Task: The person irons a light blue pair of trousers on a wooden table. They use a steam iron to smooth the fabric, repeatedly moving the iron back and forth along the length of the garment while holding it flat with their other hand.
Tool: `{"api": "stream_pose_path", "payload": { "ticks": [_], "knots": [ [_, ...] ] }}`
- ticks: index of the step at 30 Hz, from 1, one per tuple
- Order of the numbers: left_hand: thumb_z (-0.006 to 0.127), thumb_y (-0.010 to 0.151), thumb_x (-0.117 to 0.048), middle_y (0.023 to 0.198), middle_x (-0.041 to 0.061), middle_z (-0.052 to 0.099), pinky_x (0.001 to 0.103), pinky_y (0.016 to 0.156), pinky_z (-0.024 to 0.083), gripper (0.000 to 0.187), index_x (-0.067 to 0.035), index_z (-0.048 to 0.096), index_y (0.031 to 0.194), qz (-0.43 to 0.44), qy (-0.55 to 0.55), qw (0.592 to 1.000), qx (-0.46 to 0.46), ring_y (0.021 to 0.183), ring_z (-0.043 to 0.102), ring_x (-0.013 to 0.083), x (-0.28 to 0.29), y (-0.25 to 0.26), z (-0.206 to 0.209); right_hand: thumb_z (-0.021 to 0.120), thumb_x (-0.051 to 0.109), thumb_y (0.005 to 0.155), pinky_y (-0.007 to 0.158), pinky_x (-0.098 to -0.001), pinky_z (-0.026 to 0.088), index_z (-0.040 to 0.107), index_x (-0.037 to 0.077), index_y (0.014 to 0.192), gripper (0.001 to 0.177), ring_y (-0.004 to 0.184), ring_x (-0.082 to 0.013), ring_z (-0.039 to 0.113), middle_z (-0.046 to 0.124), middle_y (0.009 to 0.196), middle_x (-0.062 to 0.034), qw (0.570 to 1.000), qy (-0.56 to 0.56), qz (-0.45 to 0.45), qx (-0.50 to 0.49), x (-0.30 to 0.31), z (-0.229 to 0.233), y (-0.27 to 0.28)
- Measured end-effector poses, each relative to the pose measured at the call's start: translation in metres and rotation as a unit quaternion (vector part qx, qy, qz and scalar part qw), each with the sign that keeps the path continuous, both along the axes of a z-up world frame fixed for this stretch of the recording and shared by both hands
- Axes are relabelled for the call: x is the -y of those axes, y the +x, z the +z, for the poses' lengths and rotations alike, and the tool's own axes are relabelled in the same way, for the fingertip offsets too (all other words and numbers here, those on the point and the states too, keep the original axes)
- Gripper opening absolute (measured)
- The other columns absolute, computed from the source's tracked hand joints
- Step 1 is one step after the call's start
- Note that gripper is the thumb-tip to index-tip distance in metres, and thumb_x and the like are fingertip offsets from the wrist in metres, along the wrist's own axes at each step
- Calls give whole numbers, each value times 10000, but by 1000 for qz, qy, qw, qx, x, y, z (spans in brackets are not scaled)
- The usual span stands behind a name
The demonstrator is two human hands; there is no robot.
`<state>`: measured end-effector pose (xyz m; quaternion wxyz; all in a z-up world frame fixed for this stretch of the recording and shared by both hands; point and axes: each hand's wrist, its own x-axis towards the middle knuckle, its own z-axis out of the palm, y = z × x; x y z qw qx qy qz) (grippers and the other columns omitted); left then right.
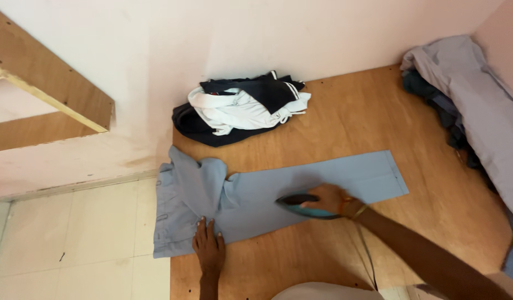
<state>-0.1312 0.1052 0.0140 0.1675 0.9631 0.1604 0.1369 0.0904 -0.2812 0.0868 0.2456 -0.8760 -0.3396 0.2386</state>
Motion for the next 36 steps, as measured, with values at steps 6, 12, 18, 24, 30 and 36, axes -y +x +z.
{"api": "stream_pose_path", "payload": {
  "ticks": [6, 12, 18, 24, 30, 36],
  "knots": [
    [561, 910, -305, 1622, 163, 349, 520, 1212, 192, 612, -93, 442, 1473, 3, 20, 1000, 3, 1504, 297, 337, 4, 4, 4, 627, 680, 833, 689, -448, 574, 781, 100, 886, 602, 709, -337, 740, 740, 734, -151, 965, -83, -248, 8, 105, -1, 9],
    [582, 897, -356, 1619, 163, 340, 520, 1212, 182, 643, -88, 443, 1465, -6, 12, 1000, 6, 1513, 275, 330, 3, 1, 3, 664, 565, 840, 697, -457, 554, 763, 91, 878, 485, 723, -330, 730, 738, 731, -154, 979, -95, -179, -14, 73, 2, 8],
    [577, 894, -377, 1621, 156, 335, 518, 1214, 175, 640, -103, 451, 1458, 6, 11, 1000, -9, 1507, 272, 320, 3, 2, 3, 676, 481, 868, 733, -472, 553, 730, 75, 948, 418, 791, -374, 714, 740, 855, -198, 994, 40, -98, -27, -54, -23, 13],
    [580, 900, -372, 1610, 165, 359, 518, 1207, 193, 634, -86, 462, 1453, -2, -4, 1000, 6, 1488, 302, 335, 0, 3, 9, 637, 479, 916, 801, -503, 551, 705, 42, 1062, 466, 917, -437, 701, 729, 962, -256, 983, 65, -173, -4, -168, -10, 26],
    [569, 895, -367, 1609, 166, 362, 520, 1198, 203, 638, -82, 464, 1456, 0, 4, 1000, 28, 1487, 320, 333, 5, 0, 9, 652, 485, 923, 851, -503, 545, 694, 21, 1074, 490, 960, -444, 691, 720, 1002, -279, 983, 33, -181, 1, -184, -5, 33],
    [583, 879, -379, 1591, 172, 361, 525, 1186, 193, 646, -91, 464, 1444, 8, 18, 1000, 5, 1488, 299, 341, 6, -2, 8, 660, 471, 889, 796, -535, 542, 710, 54, 1108, 474, 912, -461, 686, 731, 977, -252, 977, 64, -197, 46, -103, -28, 2]
  ]
}}
